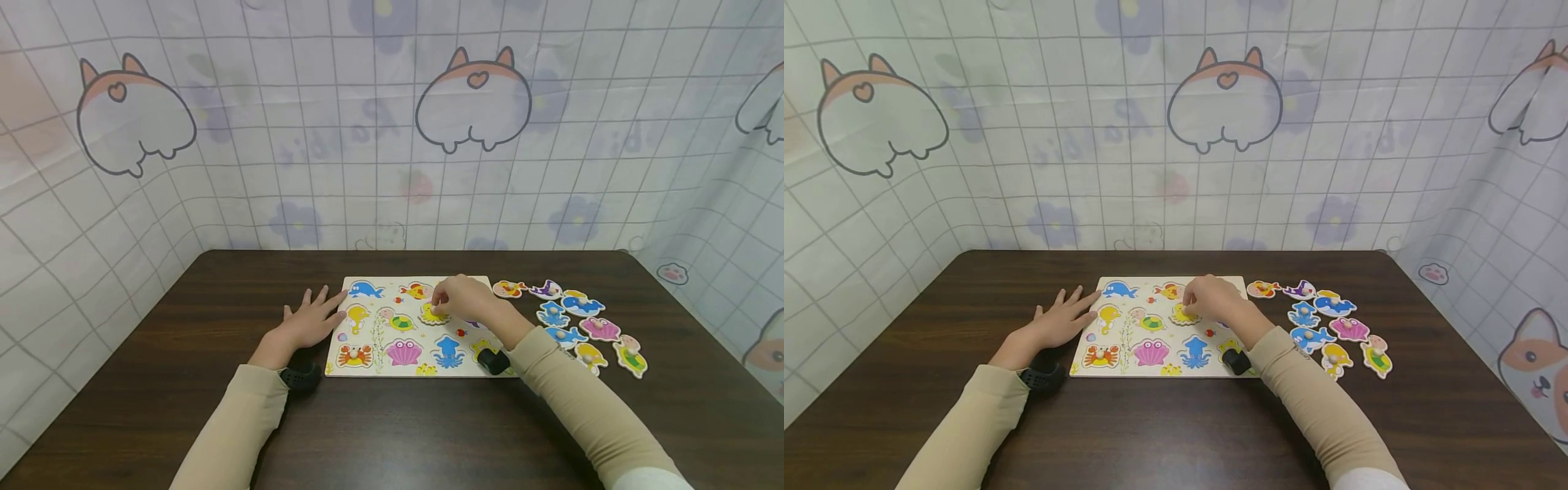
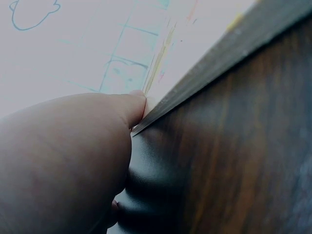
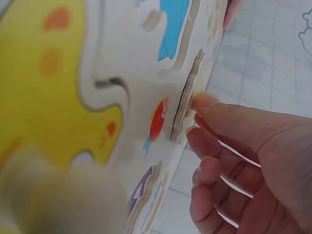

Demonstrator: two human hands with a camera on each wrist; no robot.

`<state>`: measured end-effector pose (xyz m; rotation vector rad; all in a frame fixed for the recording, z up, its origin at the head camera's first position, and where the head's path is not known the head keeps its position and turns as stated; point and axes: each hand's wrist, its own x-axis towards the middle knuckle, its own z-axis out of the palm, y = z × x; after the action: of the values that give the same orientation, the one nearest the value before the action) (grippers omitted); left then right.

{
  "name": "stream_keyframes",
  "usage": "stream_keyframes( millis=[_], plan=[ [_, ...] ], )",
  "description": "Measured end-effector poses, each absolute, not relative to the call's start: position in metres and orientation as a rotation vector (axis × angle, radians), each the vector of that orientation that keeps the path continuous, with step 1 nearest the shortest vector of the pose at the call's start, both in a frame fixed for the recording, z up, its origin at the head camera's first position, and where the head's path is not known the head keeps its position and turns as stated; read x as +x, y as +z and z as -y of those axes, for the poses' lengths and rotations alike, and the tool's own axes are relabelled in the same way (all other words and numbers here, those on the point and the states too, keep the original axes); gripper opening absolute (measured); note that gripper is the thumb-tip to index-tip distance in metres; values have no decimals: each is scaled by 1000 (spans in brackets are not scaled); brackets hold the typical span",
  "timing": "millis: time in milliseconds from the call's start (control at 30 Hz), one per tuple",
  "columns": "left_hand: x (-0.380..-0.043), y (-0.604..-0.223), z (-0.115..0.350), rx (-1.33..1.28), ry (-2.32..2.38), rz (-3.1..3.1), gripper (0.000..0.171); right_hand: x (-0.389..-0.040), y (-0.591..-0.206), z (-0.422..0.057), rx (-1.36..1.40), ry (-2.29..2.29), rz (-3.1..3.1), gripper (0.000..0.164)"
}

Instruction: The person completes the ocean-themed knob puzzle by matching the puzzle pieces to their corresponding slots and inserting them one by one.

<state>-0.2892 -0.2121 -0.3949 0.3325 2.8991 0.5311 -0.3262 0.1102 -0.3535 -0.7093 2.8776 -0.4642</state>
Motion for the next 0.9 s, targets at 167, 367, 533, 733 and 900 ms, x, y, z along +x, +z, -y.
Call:
stream_keyframes(
  millis=[167,367,533,733,900],
  plan=[
    [-289,-395,212,328,529,-2903,61,-325,-353,-109,-692,-476,-2864,10],
    [-290,-394,212,331,530,-2897,61,-326,-354,-108,-673,-475,-2861,10],
    [-291,-394,212,334,527,-2894,61,-326,-354,-108,-661,-466,-2858,9],
    [-290,-393,212,325,527,-2895,61,-327,-355,-107,-660,-478,-2845,9],
    [-289,-393,212,322,526,-2897,61,-327,-355,-109,-671,-511,-2817,14]
  ],
)
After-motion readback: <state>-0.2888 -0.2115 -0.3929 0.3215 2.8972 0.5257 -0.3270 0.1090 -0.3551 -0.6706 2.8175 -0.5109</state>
